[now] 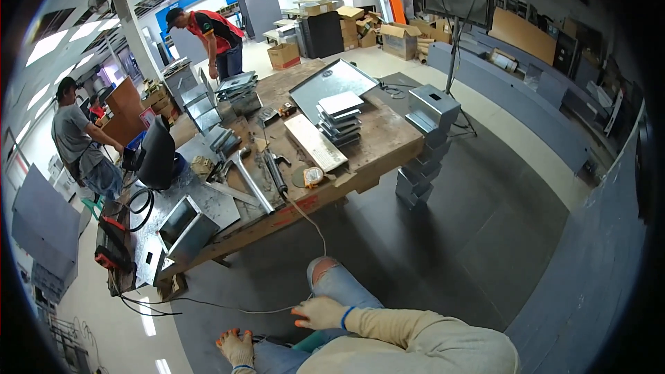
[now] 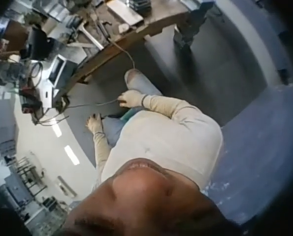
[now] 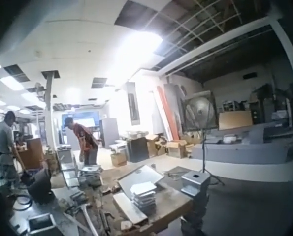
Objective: Welding metal components together using a handheld welding tool on a workbench.
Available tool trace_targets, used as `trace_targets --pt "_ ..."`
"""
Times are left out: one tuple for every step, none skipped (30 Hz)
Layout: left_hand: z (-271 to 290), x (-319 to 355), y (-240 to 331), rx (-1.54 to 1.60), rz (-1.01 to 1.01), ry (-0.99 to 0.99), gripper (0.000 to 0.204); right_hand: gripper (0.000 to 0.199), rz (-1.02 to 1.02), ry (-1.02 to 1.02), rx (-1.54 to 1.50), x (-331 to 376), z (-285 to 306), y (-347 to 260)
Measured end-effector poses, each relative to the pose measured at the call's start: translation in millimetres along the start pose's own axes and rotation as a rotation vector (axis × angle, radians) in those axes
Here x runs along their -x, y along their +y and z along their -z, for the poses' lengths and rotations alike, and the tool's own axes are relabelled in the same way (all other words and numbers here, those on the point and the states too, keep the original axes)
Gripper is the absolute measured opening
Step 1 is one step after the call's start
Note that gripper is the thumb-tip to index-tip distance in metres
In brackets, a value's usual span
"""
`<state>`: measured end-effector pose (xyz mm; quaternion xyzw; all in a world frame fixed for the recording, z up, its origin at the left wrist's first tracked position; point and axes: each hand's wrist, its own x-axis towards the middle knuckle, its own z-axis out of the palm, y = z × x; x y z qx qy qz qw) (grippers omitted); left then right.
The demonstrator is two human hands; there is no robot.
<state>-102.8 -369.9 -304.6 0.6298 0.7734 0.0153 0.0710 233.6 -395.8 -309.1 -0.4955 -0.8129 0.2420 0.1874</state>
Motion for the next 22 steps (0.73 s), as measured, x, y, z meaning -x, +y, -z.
trace_targets --pt "-2 2 -3 0.0 -0.01 0.001 0.041 0.04 0.003 0.001 -0.018 -3 -3 1" --pt "-3 6 -5 -0.003 -0.021 0.0 0.041 0.04 -0.039 -0.041 -0.05 -6 -1 4" --pt "-6 11 -8 -0.006 -0.03 -0.001 0.041 0.04 -0.079 -0.087 -0.081 -7 1 9" --pt "-8 16 -12 -0.024 -0.076 0.023 0.041 0.041 -0.068 -0.066 -0.109 -8 -1 11" --pt "-10 20 -15 -0.042 -0.122 0.042 0.042 0.041 -0.061 -0.047 -0.138 -6 -2 11" --pt "-9 22 -20 -0.065 -0.1 0.038 0.042 0.041 -0.071 -0.075 -0.133 -7 0 8" --pt "-7 23 -26 -0.02 -0.14 0.089 0.041 0.041 -0.057 -0.067 -0.123 -2 3 7" --pt "-5 24 -29 0.028 -0.187 0.133 0.042 0.041 -0.052 -0.06 -0.112 3 5 8" --pt "10 24 -11 0.188 -0.131 0.126 0.041 0.041 -0.054 -0.028 -0.103 11 5 15" --pt "22 29 2 0.35 -0.066 0.123 0.04 0.041 -0.051 0.002 -0.091 17 7 20" --pt "18 28 -24 0.351 -0.072 0.203 0.041 0.041 -0.051 -0.013 -0.093 15 10 14" --pt "13 28 -48 0.525 -0.049 0.246 0.043 0.041 -0.03 0.018 -0.131 12 15 10" --pt "4 31 -63 0.709 -0.038 0.282 0.045 0.042 -0.026 0.051 -0.162 14 13 9" --pt "0 38 -67 0.714 -0.025 0.284 0.045 0.042 -0.019 0.039 -0.158 18 7 8" --pt "-4 46 -71 0.699 -0.022 0.286 0.046 0.043 -0.02 0.029 -0.137 23 3 7" --pt "-6 50 -72 0.689 -0.021 0.298 0.048 0.043 -0.014 0.024 -0.109 23 4 7" --pt "-9 55 -73 0.682 -0.018 0.311 0.049 0.044 -0.004 0.018 -0.078 22 5 6" --pt "-12 60 -74 0.678 -0.013 0.327 0.05 0.045 0.008 0.011 -0.044 20 7 6" --pt "-18 69 -73 0.676 -0.006 0.341 0.052 0.045 0.028 -0.001 -0.021 20 6 6" --pt "-24 78 -72 0.675 0.003 0.356 0.053 0.046 0.025 -0.018 -0.006 20 5 5" --pt "-29 88 -68 0.674 0.015 0.371 0.055 0.047 0.022 -0.037 0.008 19 2 6" --pt "-36 99 -62 0.673 0.027 0.386 0.056 0.048 0.02 -0.055 0.023 19 -1 6"
